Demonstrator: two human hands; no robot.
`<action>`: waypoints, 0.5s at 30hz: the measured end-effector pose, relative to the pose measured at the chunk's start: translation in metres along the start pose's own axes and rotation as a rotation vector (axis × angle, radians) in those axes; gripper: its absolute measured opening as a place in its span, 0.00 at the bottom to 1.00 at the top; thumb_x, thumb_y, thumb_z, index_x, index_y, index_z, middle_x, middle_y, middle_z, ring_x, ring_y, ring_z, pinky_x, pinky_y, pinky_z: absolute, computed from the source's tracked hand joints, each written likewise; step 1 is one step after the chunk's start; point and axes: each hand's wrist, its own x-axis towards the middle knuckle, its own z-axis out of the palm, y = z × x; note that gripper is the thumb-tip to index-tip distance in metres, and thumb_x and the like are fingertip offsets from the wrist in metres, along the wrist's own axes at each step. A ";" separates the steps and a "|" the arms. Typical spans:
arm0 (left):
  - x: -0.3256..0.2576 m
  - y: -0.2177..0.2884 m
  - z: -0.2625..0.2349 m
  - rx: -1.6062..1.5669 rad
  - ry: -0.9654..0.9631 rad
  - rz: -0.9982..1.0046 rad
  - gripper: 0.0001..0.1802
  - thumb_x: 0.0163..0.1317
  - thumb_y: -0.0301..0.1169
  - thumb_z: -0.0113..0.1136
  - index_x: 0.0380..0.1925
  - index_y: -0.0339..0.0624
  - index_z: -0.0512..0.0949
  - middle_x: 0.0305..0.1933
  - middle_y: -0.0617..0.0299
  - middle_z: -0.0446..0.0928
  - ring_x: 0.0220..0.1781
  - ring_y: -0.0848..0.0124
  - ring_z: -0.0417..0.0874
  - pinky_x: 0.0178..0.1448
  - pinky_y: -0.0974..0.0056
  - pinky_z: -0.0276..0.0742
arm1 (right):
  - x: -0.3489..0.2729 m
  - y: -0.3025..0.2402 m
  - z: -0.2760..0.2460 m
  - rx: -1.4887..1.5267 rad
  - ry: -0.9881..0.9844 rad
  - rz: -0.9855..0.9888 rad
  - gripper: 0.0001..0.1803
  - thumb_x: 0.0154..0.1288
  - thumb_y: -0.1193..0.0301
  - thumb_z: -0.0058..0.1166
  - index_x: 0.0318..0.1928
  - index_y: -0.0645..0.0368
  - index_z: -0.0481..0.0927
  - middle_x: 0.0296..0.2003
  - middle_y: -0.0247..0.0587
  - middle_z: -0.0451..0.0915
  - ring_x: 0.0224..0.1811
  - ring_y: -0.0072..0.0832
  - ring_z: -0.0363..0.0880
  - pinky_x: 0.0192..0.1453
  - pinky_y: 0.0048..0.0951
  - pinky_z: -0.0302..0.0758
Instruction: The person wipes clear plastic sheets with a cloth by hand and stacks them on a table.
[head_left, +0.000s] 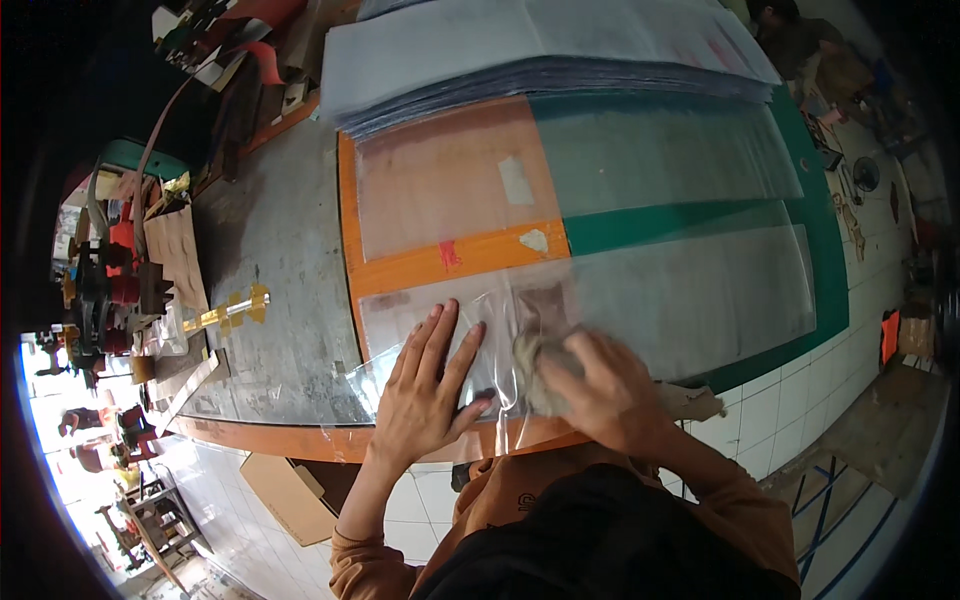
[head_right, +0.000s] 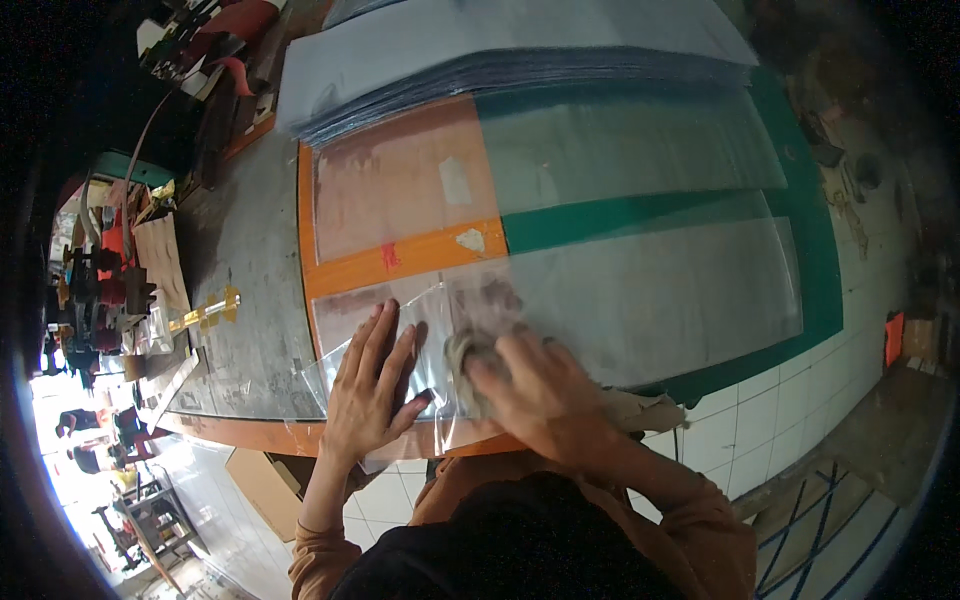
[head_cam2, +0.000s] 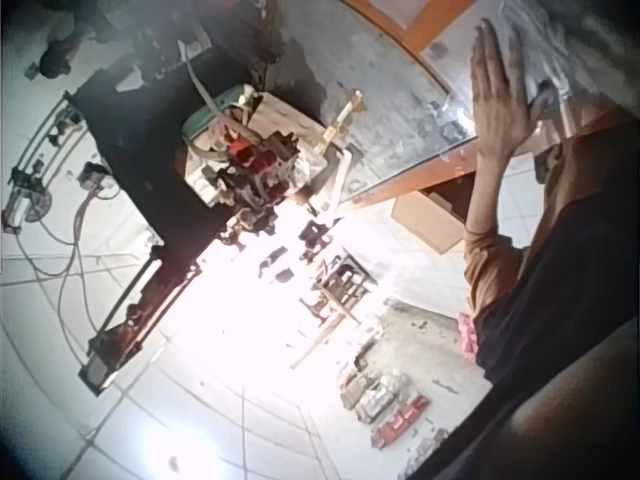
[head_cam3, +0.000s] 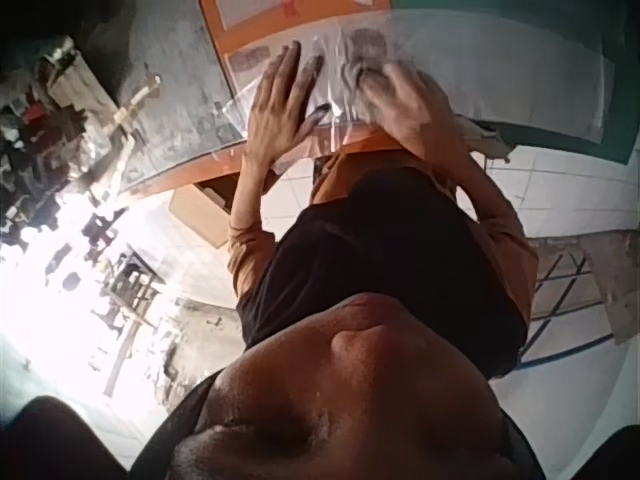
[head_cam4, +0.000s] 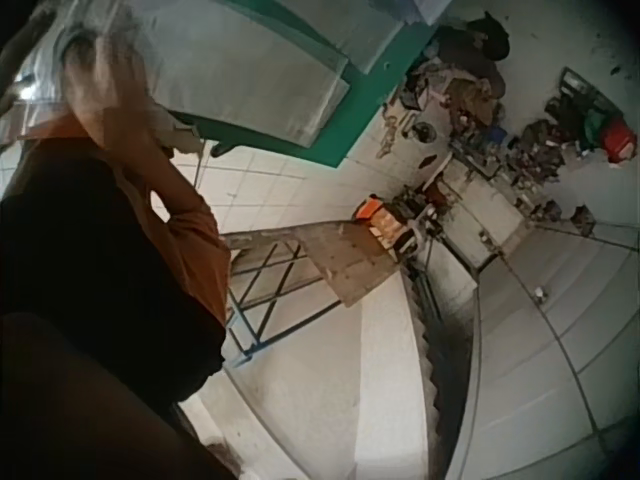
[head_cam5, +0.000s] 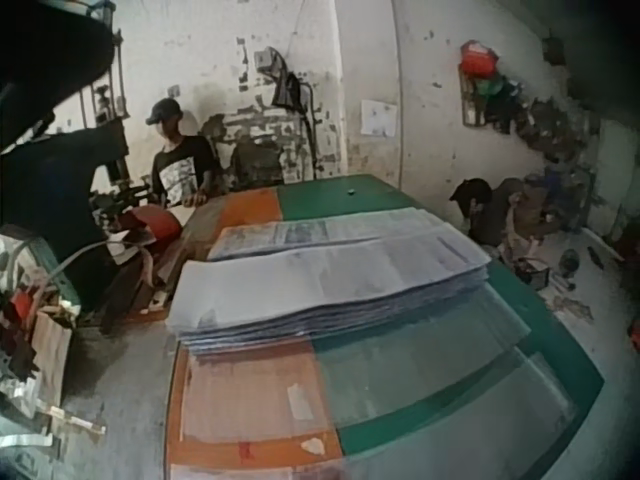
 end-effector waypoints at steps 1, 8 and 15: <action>0.001 -0.002 -0.001 0.019 -0.023 0.030 0.35 0.54 0.55 0.49 0.60 0.49 0.62 0.64 0.42 0.55 0.65 0.49 0.58 0.64 0.51 0.57 | -0.003 0.003 0.005 -0.050 0.057 0.036 0.11 0.49 0.73 0.53 0.36 0.57 0.73 0.32 0.41 0.69 0.32 0.37 0.72 0.34 0.35 0.71; -0.006 -0.004 -0.013 0.139 -0.128 0.066 0.35 0.52 0.60 0.47 0.58 0.57 0.65 0.66 0.54 0.56 0.65 0.60 0.60 0.66 0.54 0.54 | -0.026 0.099 -0.042 -0.694 0.049 0.711 0.23 0.56 0.69 0.51 0.54 0.55 0.69 0.53 0.47 0.70 0.54 0.39 0.71 0.53 0.36 0.71; -0.012 -0.010 -0.012 0.166 -0.137 0.047 0.40 0.47 0.65 0.48 0.59 0.60 0.65 0.66 0.57 0.56 0.66 0.62 0.59 0.68 0.52 0.46 | -0.036 0.143 -0.090 -0.663 0.096 1.077 0.23 0.61 0.62 0.46 0.54 0.63 0.69 0.48 0.53 0.73 0.47 0.48 0.74 0.50 0.40 0.71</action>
